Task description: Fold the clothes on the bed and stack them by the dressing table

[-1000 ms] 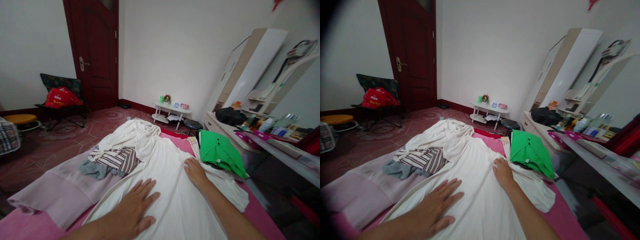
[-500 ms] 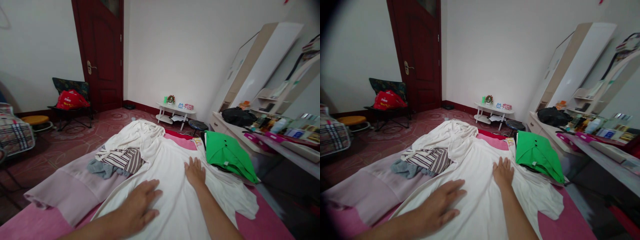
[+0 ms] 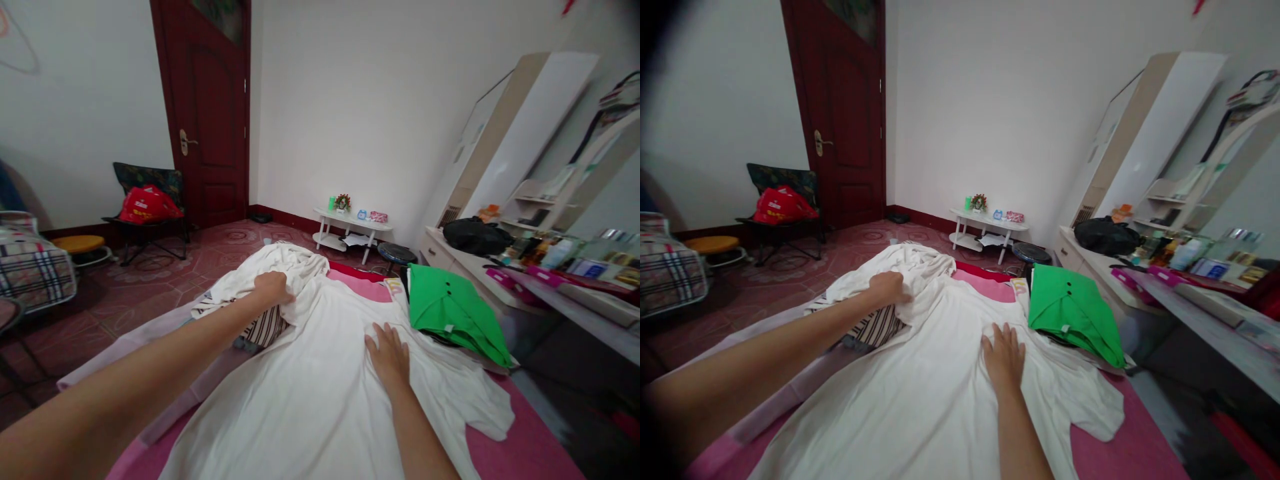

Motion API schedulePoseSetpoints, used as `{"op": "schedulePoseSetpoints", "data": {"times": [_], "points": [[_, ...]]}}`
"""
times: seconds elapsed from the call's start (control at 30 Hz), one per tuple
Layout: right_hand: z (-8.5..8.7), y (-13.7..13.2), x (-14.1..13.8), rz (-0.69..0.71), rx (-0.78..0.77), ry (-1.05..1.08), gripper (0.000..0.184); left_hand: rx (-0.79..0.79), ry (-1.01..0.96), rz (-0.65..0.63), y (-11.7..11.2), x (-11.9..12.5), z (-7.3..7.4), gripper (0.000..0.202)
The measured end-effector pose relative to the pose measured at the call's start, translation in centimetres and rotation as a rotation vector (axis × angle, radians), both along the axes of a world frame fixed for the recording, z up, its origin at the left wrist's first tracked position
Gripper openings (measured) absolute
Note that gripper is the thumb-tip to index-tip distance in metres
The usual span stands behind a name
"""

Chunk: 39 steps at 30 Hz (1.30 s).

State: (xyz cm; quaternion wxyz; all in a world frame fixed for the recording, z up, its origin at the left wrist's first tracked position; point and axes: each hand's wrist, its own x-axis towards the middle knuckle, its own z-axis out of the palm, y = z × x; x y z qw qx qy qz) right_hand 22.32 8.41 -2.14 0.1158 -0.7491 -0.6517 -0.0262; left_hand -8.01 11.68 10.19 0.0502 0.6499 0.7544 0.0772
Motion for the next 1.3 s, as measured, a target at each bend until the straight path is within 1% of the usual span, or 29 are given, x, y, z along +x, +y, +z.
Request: {"op": "schedulePoseSetpoints", "data": {"times": [0.07,0.1,0.17,0.23,0.27,0.3,0.33,0.37,0.4,0.43,0.47,0.5,0.53,0.57,0.6,0.63,0.67,0.7,0.77,0.9,1.0,1.07,1.17,1.23,1.3], "points": [[-0.4,0.2,0.3,0.017,0.034,0.039,0.052,0.024,-0.022,-0.011,0.6,0.5,0.1,0.040],[-0.6,0.3,0.4,0.029,0.057,0.070,0.051,0.053,-0.040,-0.026,0.9,1.0,0.6,0.034],[-0.9,0.7,0.9,0.057,0.131,0.173,0.049,0.134,-0.095,-0.095,1.3,2.4,2.4,0.027],[-1.2,1.1,1.4,0.084,0.259,0.373,0.050,0.225,-0.160,-0.214,1.3,4.7,4.4,0.028],[-1.3,1.2,1.8,0.084,0.338,0.507,0.053,0.262,-0.211,-0.302,1.1,6.1,5.1,0.031],[-1.4,1.4,2.2,0.075,0.412,0.651,0.056,0.285,-0.277,-0.412,0.6,7.4,5.5,0.035],[-1.4,1.4,2.5,0.059,0.470,0.790,0.059,0.299,-0.356,-0.544,-0.1,8.8,5.4,0.040],[-1.4,1.4,2.9,0.036,0.513,0.906,0.061,0.303,-0.481,-0.727,-1.0,9.9,4.7,0.048],[-1.4,1.4,3.2,0.012,0.537,0.991,0.061,0.287,-0.564,-0.909,-2.0,10.8,3.5,0.054],[-1.4,1.4,3.4,-0.007,0.546,1.050,0.061,0.282,-0.572,-1.017,-3.0,11.5,1.8,0.058],[-1.4,1.3,3.6,-0.008,0.540,1.092,0.060,0.250,-0.519,-1.077,-4.0,11.8,-0.2,0.063],[-1.4,1.2,3.6,0.003,0.526,1.121,0.059,0.187,-0.450,-1.066,-4.9,12.0,-2.4,0.071],[-1.3,1.1,3.6,0.022,0.502,1.135,0.057,0.112,-0.383,-1.018,-5.8,12.0,-4.5,0.078],[-1.3,1.1,3.5,0.048,0.471,1.135,0.056,0.068,-0.329,-0.971,-6.4,11.9,-6.4,0.078],[-1.2,1.0,3.4,0.082,0.434,1.118,0.054,0.066,-0.284,-0.938,-7.0,11.7,-8.0,0.071],[-1.2,1.0,3.3,0.110,0.402,1.084,0.053,0.074,-0.258,-0.909,-7.4,11.5,-9.2,0.066],[-1.1,0.9,3.2,0.132,0.376,1.039,0.051,0.092,-0.242,-0.892,-7.7,11.4,-10.0,0.061],[-1.1,0.9,3.1,0.148,0.358,0.996,0.050,0.112,-0.236,-0.883,-7.9,11.4,-10.4,0.058],[-1.2,1.0,3.1,0.164,0.342,0.947,0.047,0.125,-0.240,-0.877,-8.1,11.4,-10.4,0.058],[-1.6,1.2,3.4,0.168,0.367,0.935,0.046,0.134,-0.247,-0.873,-8.1,11.5,-9.8,0.058],[-1.3,1.0,3.1,0.150,0.352,0.905,0.048,0.140,-0.243,-0.878,-8.1,11.4,-9.7,0.057],[-0.7,0.6,2.2,0.107,0.324,0.843,0.054,0.131,-0.244,-0.887,-8.1,11.3,-9.8,0.058],[0.6,-0.5,0.0,0.069,0.244,0.700,0.060,0.134,-0.238,-0.892,-8.1,11.4,-9.9,0.058],[1.4,-1.4,-1.7,0.100,0.193,0.597,0.059,0.144,-0.226,-0.890,-8.0,11.4,-10.0,0.060],[1.8,-2.0,-3.0,0.137,0.180,0.499,0.057,0.154,-0.211,-0.883,-8.0,11.5,-10.2,0.062]]}}
